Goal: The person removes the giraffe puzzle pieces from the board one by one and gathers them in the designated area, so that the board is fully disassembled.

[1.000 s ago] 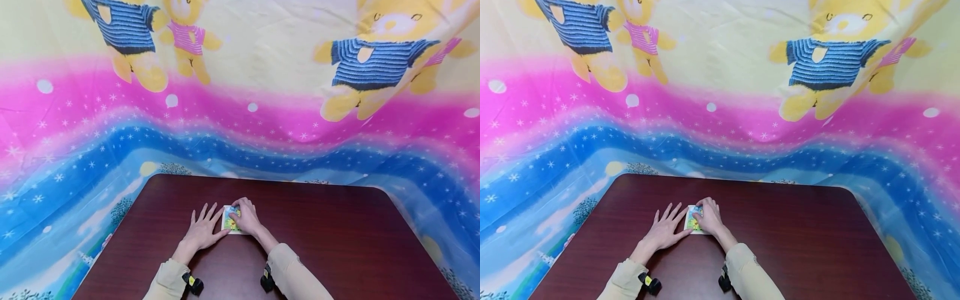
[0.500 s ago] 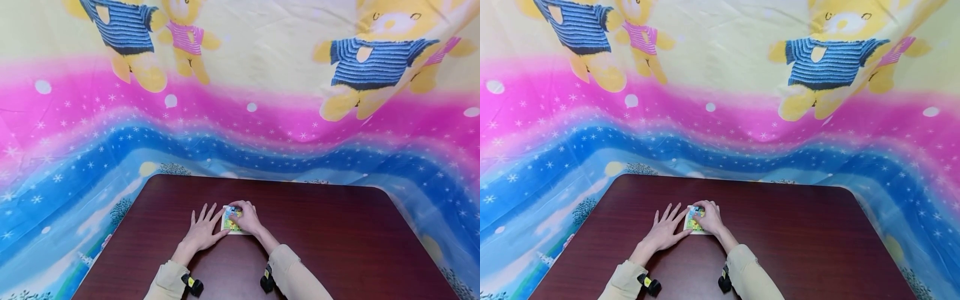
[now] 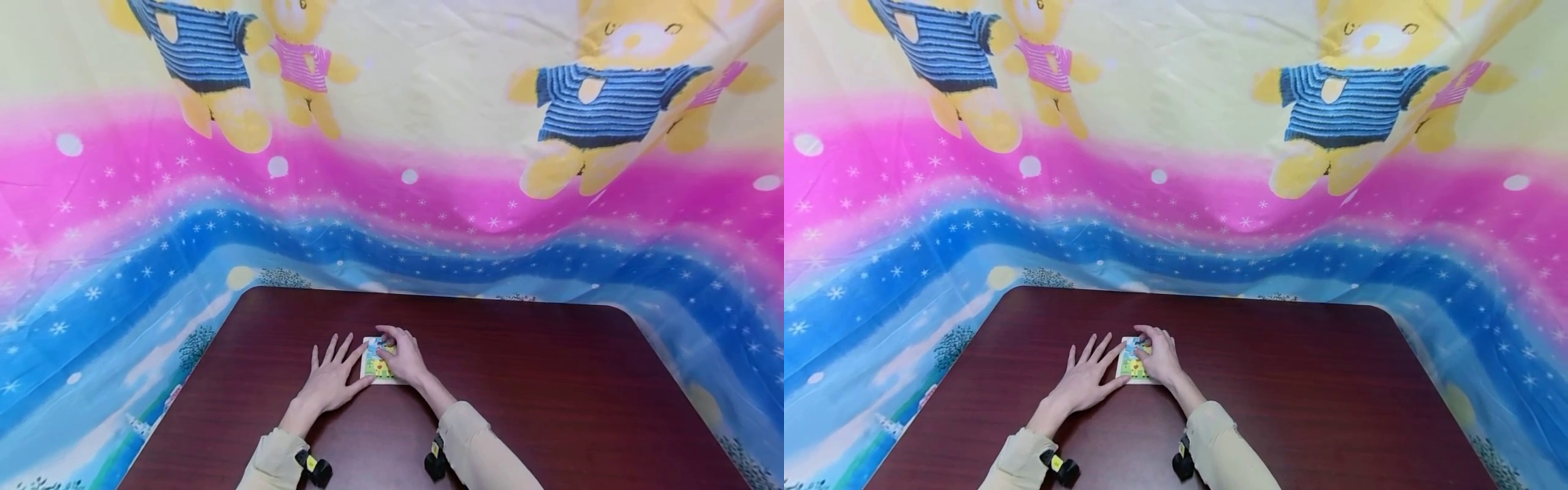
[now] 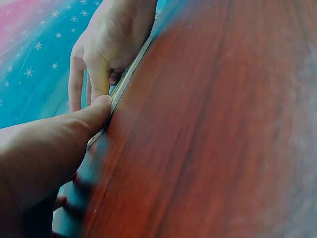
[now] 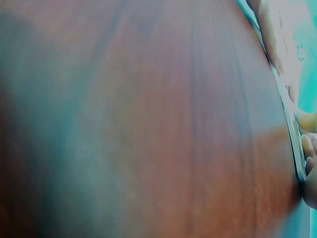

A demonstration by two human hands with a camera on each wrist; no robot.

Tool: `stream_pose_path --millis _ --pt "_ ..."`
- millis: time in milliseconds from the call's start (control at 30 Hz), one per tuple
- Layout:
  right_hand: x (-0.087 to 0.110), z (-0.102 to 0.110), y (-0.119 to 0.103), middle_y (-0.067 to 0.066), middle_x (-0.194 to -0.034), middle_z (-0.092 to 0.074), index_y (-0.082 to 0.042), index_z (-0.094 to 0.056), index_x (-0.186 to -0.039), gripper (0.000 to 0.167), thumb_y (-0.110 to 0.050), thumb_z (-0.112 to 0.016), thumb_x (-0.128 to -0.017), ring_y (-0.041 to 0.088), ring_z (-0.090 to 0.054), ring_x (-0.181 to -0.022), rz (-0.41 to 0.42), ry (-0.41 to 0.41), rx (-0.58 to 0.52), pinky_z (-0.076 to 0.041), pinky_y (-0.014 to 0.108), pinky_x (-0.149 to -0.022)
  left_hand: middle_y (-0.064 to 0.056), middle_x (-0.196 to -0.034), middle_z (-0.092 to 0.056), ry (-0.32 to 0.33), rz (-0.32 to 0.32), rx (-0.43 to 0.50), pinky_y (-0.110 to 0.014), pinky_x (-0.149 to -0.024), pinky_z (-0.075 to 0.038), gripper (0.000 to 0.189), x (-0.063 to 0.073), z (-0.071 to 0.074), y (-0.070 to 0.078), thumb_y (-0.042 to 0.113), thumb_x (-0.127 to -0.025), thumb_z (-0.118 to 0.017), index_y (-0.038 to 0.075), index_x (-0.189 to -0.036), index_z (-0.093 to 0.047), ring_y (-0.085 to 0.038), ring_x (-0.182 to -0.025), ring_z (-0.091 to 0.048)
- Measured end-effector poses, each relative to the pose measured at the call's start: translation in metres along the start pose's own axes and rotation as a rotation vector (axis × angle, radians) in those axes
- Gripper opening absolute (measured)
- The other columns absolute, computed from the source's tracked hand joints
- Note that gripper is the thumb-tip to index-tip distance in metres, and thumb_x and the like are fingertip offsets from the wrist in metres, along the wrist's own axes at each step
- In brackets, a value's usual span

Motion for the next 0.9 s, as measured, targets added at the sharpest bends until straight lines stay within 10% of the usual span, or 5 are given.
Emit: stream_pose_path --millis 233,900 --pt "0.0 0.003 0.004 0.007 -0.098 -0.077 -0.004 -0.079 -0.121 0.025 -0.003 -0.082 -0.096 0.018 -0.065 -0.092 -0.045 0.077 -0.069 -0.048 0.026 -0.088 -0.013 -0.183 -0.029 0.007 -0.004 0.0 -0.083 -0.129 -0.014 0.078 0.001 -0.001 0.0 0.068 -0.105 -0.059 0.031 -0.171 -0.042 -0.047 -0.171 -0.018" --pt "-0.006 0.045 0.019 0.017 -0.106 -0.077 0.001 -0.077 -0.131 0.032 0.002 -0.077 -0.099 0.017 -0.068 -0.091 -0.097 0.136 -0.229 -0.053 0.019 -0.075 -0.011 -0.183 -0.03 0.012 -0.006 0.015 -0.082 -0.129 -0.014 0.078 0.002 0.004 0.0 0.068 -0.104 -0.061 0.032 -0.17 -0.045 -0.046 -0.171 -0.02"
Point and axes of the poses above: each hand's wrist, its own x-axis away from the middle knuckle, its own z-axis out of the back of the hand, y = z × x, the point moved 7 cm from there along -x, towards the middle knuckle
